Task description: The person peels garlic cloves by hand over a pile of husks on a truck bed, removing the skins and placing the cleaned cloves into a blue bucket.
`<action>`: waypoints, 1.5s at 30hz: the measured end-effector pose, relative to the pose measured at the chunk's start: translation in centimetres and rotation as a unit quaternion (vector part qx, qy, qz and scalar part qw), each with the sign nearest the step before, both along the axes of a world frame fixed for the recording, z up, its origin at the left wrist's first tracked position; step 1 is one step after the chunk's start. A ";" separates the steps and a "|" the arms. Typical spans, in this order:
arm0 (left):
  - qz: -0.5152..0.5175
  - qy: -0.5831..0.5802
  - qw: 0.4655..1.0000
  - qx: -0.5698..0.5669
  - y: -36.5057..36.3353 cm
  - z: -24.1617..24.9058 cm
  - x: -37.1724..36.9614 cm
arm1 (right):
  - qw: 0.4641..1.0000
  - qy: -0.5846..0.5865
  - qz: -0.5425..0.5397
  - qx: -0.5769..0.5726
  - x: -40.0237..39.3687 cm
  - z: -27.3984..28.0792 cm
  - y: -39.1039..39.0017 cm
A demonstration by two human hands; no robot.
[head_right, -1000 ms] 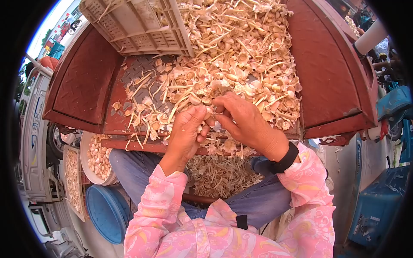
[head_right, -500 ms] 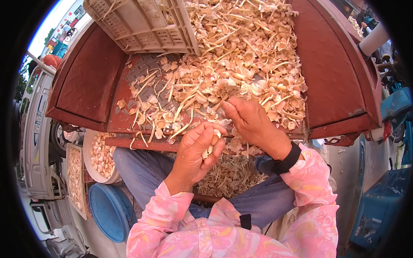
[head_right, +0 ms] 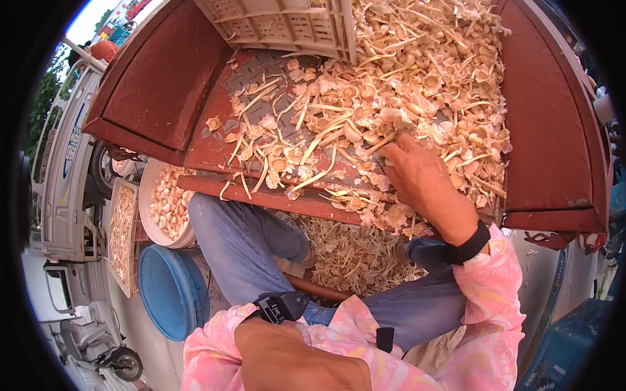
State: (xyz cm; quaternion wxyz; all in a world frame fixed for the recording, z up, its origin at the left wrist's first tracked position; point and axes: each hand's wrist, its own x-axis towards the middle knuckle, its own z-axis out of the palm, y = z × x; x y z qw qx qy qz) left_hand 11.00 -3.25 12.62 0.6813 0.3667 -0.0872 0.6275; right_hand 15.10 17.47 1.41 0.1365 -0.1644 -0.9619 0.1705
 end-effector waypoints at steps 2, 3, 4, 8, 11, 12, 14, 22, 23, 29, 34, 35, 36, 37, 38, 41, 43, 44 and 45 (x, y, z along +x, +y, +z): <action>-0.008 0.007 1.000 0.009 0.1 0.0 -0.3 | 1.000 -0.001 -0.009 -0.001 0.1 -0.1 -0.2; -0.011 0.014 1.000 0.013 0.2 0.1 -0.5 | 1.000 0.006 -0.003 -0.005 0.0 -0.3 -0.3; -0.012 0.025 1.000 0.015 0.3 0.5 -0.9 | 1.000 0.011 -0.002 -0.006 0.1 -0.4 -0.3; 0.007 -0.014 1.000 -0.022 -0.6 0.4 0.4 | 1.000 0.003 0.003 -0.010 0.3 0.2 0.0; 0.047 0.013 0.998 -0.039 -0.8 0.6 -0.3 | 1.000 0.004 -0.005 0.027 0.1 0.2 0.0; 0.057 0.042 0.997 -0.038 -0.8 0.7 -0.8 | 0.999 0.006 -0.010 0.046 -0.1 0.0 -0.1; 0.106 0.145 0.983 -0.038 -1.2 0.3 -3.0 | 0.998 0.047 -0.024 0.036 -0.3 -0.3 0.2; 0.679 0.416 0.377 -0.474 -12.3 -9.2 -26.4 | 0.860 0.104 -0.131 -0.481 0.8 0.6 1.2; 0.652 0.474 0.306 -0.506 -15.6 -12.7 -30.3 | 0.847 0.092 -0.125 -0.509 1.0 0.7 1.3; 0.638 0.657 0.249 -0.315 -9.2 -12.1 -23.9 | 0.672 0.181 -0.072 -0.715 1.8 1.7 1.5; 0.589 0.652 0.474 -0.056 6.3 -8.2 -10.8 | 0.659 0.245 0.109 -0.702 3.2 6.2 -2.0; 0.574 0.651 0.496 -0.026 8.8 -9.3 -9.3 | 0.680 0.255 0.193 -0.660 3.6 7.3 -2.9; 0.542 0.674 0.503 -0.010 10.8 -9.9 -7.8 | 0.687 0.249 0.293 -0.617 3.9 8.5 -3.5; 0.506 0.696 0.510 0.006 12.3 -10.5 -6.7 | 0.681 0.242 0.347 -0.597 4.1 9.7 -3.8; 0.494 0.727 0.477 -0.002 13.2 -11.7 -6.2 | 0.671 0.235 0.401 -0.577 4.4 10.8 -4.1; 0.460 0.783 0.419 -0.022 14.2 -13.3 -5.4 | 0.623 0.221 0.446 -0.603 5.0 13.9 -4.6; 0.452 0.777 0.436 -0.039 12.2 -12.3 -6.5 | 0.602 0.224 0.466 -0.609 5.3 14.0 -4.7; 0.455 0.779 0.428 -0.047 11.3 -12.2 -7.1 | 0.597 0.229 0.473 -0.606 5.5 13.9 -4.8; 0.467 0.777 0.418 -0.056 11.0 -11.7 -7.7 | 0.591 0.234 0.479 -0.605 5.4 13.8 -4.9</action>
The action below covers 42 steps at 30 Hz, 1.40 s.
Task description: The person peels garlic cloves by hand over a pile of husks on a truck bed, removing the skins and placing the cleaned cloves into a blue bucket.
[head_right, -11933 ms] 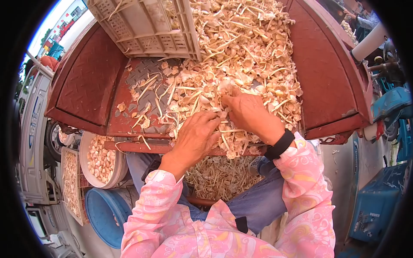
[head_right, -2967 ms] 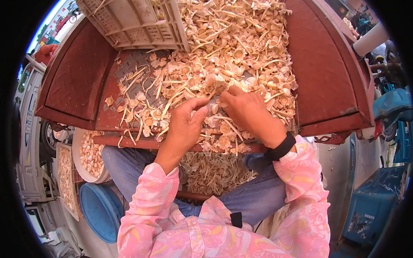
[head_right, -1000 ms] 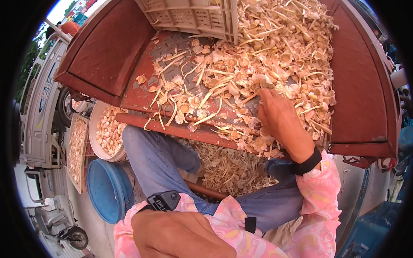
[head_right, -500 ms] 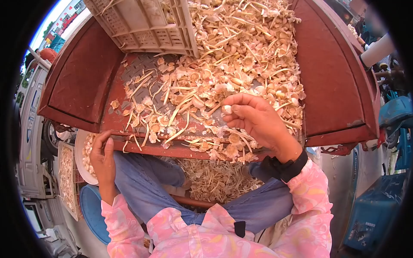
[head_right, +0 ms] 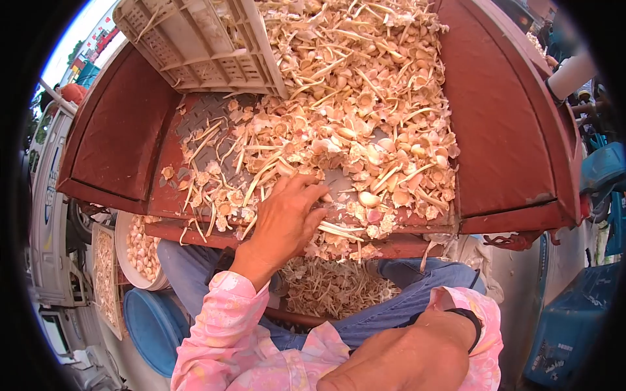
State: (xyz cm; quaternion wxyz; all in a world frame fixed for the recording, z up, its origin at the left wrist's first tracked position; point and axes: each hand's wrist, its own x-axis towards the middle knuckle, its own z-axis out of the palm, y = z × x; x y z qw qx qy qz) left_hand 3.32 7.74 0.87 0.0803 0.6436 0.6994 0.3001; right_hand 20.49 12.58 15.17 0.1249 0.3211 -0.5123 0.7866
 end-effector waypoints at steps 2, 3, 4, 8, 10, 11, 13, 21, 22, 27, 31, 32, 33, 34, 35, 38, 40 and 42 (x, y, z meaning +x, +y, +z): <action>0.029 -0.002 1.000 0.006 -0.7 0.9 -0.3 | 1.000 0.026 -0.017 -0.001 -0.1 0.1 -0.5; 0.039 -0.002 0.999 0.007 -0.6 1.0 -0.2 | 0.999 0.037 -0.027 0.000 -0.1 0.1 -0.7; 0.036 0.004 0.999 -0.008 -0.3 1.0 0.0 | 0.999 0.042 -0.031 -0.005 -0.1 0.1 -0.8; 0.011 0.049 0.998 -0.025 1.5 -0.4 1.0 | 0.999 0.031 -0.016 -0.020 0.1 0.4 -0.8; 0.004 0.077 0.996 -0.036 2.0 -0.3 1.0 | 0.999 0.027 -0.012 -0.027 0.1 0.5 -0.5; 0.004 0.087 0.994 -0.059 2.0 -0.1 1.1 | 0.999 0.030 -0.025 -0.036 0.3 0.3 -0.7; 0.003 0.124 0.987 -0.100 1.9 1.0 1.2 | 0.998 0.032 -0.032 -0.050 0.2 0.1 -0.7; 0.013 0.152 0.982 -0.114 1.2 1.2 0.5 | 0.997 0.009 -0.017 -0.071 0.2 -0.4 -0.5; 0.030 0.133 0.985 -0.105 1.2 0.9 0.0 | 0.996 -0.012 -0.060 -0.070 0.0 -0.9 -0.3; 0.065 -0.106 0.992 -0.029 0.2 0.4 -2.0 | 0.930 -0.212 -0.278 -0.117 -1.0 -7.3 1.5; 0.084 -0.573 0.810 -0.089 -1.0 1.2 -1.5 | 0.857 -0.379 -0.299 -0.177 -2.6 -12.2 4.4; 0.071 -0.633 0.766 -0.087 -1.4 1.2 -1.3 | 0.862 -0.374 -0.290 -0.182 -2.7 -12.5 4.3; 0.060 -0.690 0.716 -0.083 -1.8 1.3 -1.0 | 0.867 -0.371 -0.277 -0.186 -2.9 -12.6 4.1; 0.050 -0.743 0.663 -0.080 -2.3 1.2 -0.7 | 0.871 -0.365 -0.275 -0.182 -3.1 -12.5 3.9; 0.027 -0.776 0.626 -0.074 -2.7 0.6 -0.6 | 0.874 -0.358 -0.274 -0.180 -3.2 -12.5 3.6; 0.017 -0.846 0.532 -0.045 -3.6 0.0 -0.1 | 0.878 -0.351 -0.272 -0.181 -3.4 -12.8 3.0; 0.007 -0.869 0.493 -0.039 -4.0 -0.2 -0.1 | 0.879 -0.349 -0.279 -0.167 -3.6 -13.2 2.9; 0.002 -0.898 0.439 -0.041 -4.4 -0.1 0.4 | 0.866 -0.308 -0.388 0.070 -4.0 -13.2 1.9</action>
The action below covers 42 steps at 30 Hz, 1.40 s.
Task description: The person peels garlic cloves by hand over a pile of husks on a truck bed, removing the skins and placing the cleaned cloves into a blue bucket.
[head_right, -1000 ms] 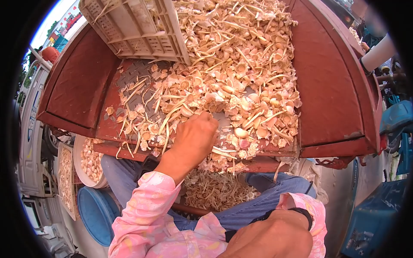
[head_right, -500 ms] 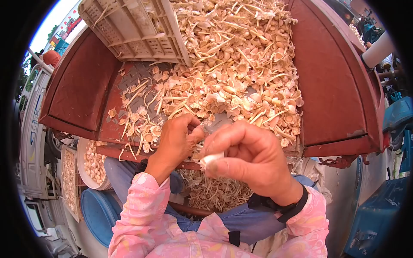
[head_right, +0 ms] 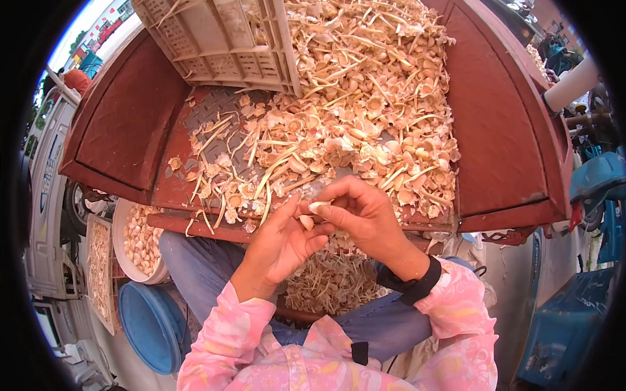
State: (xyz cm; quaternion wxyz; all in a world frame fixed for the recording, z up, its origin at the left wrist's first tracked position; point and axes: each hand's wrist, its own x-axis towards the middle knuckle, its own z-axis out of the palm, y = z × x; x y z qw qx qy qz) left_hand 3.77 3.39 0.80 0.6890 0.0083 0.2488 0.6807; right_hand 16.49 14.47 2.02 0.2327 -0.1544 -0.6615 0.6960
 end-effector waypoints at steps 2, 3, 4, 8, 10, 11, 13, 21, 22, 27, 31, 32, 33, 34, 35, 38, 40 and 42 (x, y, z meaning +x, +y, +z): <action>0.021 -0.061 0.998 0.002 -0.5 -0.4 0.7 | 0.975 -0.002 -0.029 0.222 0.1 0.0 -1.2; 0.047 -0.080 0.996 -0.007 -1.0 -0.8 1.1 | 0.947 0.031 -0.034 0.317 -0.3 -0.1 -1.7; 0.075 -0.096 0.992 -0.017 -1.6 -1.2 1.0 | 0.910 0.064 -0.036 0.407 -0.4 -0.1 -1.9; 0.130 -0.091 0.987 -0.001 -6.4 2.3 -4.4 | 0.930 -0.045 -0.143 0.334 2.0 1.1 0.6; 0.249 0.028 0.967 0.040 -10.6 4.1 -9.0 | 0.934 -0.144 -0.179 0.275 3.6 0.8 2.6; 0.294 0.138 0.945 0.049 -13.1 4.4 -12.1 | 0.902 -0.186 -0.176 0.348 4.2 0.6 3.0; 0.414 0.461 0.772 -0.143 -17.7 4.3 -17.6 | 0.818 -0.263 -0.167 0.483 5.1 0.2 3.4; 0.242 0.688 0.669 -0.143 -9.6 4.8 -8.3 | 0.830 -0.216 -0.124 0.499 3.6 -0.6 3.5; 0.162 0.671 0.719 -0.082 -7.2 4.6 -5.5 | 0.836 -0.183 -0.109 0.505 3.0 -0.2 3.1; -0.033 0.494 0.869 0.004 0.8 0.9 1.2 | 0.853 -0.052 -0.067 0.514 1.8 0.7 0.5; 0.049 0.455 0.889 0.017 0.6 -0.1 1.7 | 0.921 0.005 -0.082 0.382 2.2 0.2 0.1; 0.076 0.463 0.883 0.016 0.5 -0.2 2.0 | 0.942 0.020 -0.081 0.324 2.1 0.4 0.0; 0.104 0.471 0.876 0.015 0.4 -0.2 2.4 | 0.946 -0.010 -0.096 0.309 2.0 1.0 0.0; 0.129 0.478 0.869 0.014 0.3 -0.3 2.7 | 0.949 -0.040 -0.113 0.292 2.0 1.8 0.0; 0.162 0.580 0.796 0.053 0.2 -0.4 2.8 | 0.950 -0.072 -0.131 0.276 2.1 2.2 0.0; 0.232 0.752 0.603 0.133 0.2 -0.9 3.1 | 0.932 -0.084 -0.060 0.348 1.9 0.1 0.3; 0.258 0.760 0.582 0.132 0.0 -0.9 3.5 | 0.943 -0.080 -0.088 0.310 1.4 0.1 -0.1; 0.263 0.728 0.620 0.126 -0.1 -1.4 3.6 | 0.976 -0.041 -0.095 0.190 1.1 -1.1 -0.4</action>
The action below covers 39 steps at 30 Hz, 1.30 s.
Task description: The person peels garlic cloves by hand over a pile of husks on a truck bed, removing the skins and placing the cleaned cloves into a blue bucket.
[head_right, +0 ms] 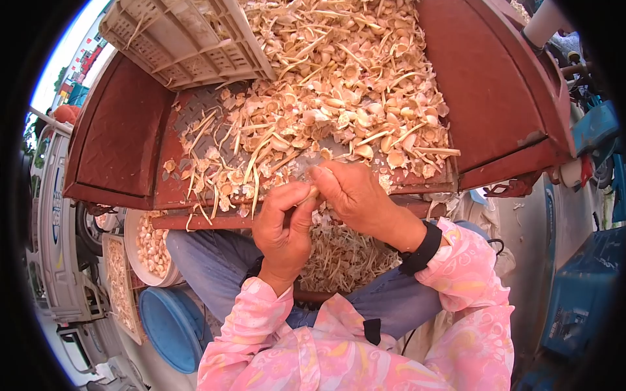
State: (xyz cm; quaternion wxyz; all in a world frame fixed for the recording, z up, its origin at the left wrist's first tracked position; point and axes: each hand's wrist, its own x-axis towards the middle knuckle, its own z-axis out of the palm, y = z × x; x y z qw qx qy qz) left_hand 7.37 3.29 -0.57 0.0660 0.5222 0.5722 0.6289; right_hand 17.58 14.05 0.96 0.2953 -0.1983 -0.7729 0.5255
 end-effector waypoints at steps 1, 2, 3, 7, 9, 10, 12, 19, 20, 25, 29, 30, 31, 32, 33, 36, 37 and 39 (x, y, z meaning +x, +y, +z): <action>-0.001 -0.025 1.000 0.005 0.1 -0.1 0.0 | 0.996 0.009 0.033 -0.085 0.1 0.0 0.2; -0.033 -0.121 0.992 0.012 0.1 0.0 0.2 | 0.983 0.018 0.066 -0.169 0.4 -0.1 0.6; -0.065 -0.215 0.974 0.018 0.1 0.3 0.4 | 0.963 0.027 0.098 -0.251 0.7 -0.1 0.8; -0.077 -0.334 0.939 0.000 -0.9 1.0 -0.2 | 0.958 -0.271 0.088 0.013 1.2 3.3 1.1; -0.028 -0.301 0.953 0.027 -2.3 1.4 -2.0 | 0.961 -0.199 0.115 0.154 1.9 1.6 0.0; 0.037 -0.251 0.967 0.036 -3.6 1.7 -4.2 | 0.952 -0.166 0.128 0.224 2.3 1.1 -0.3; 0.215 -0.193 0.956 0.051 -7.3 2.9 -10.3 | 0.954 -0.169 0.058 0.240 2.8 1.2 0.3; 0.459 0.190 0.832 -0.247 -19.2 2.0 -24.0 | 0.915 -0.225 -0.115 0.313 2.6 -0.5 4.6; 0.383 0.065 0.900 -0.199 -16.5 2.7 -21.3 | 0.920 -0.227 -0.106 0.302 2.5 -0.4 4.5; -0.012 -0.156 0.971 -0.180 -3.9 4.5 -6.6 | 0.975 -0.203 -0.051 0.079 1.6 0.0 4.6; -0.154 -0.353 0.902 -0.196 1.3 2.0 -2.0 | 0.988 -0.037 0.012 -0.146 1.4 -0.4 2.6; -0.171 -0.398 0.880 -0.195 2.0 1.5 -1.7 | 0.985 0.028 0.027 -0.165 1.3 -0.7 2.2; -0.189 -0.442 0.855 -0.193 2.4 1.1 -1.5 | 0.999 -0.028 0.022 0.007 1.6 -0.1 2.2; -0.190 -0.477 0.838 -0.183 2.5 0.8 -1.5 | 0.995 -0.029 0.013 0.099 1.7 0.0 2.2; -0.192 -0.511 0.820 -0.174 2.2 0.6 -1.5 | 0.981 -0.031 0.002 0.192 1.5 0.0 2.1; -0.189 -0.526 0.810 -0.179 1.4 0.2 -1.8 | 0.944 -0.084 -0.019 0.320 1.5 0.8 1.1; -0.184 -0.495 0.828 -0.191 1.1 -0.2 -1.8 | 0.934 -0.099 -0.017 0.342 1.5 0.8 1.0; -0.161 -0.464 0.854 -0.173 0.8 0.2 -1.1 | 0.922 -0.129 -0.026 0.364 1.3 0.8 0.6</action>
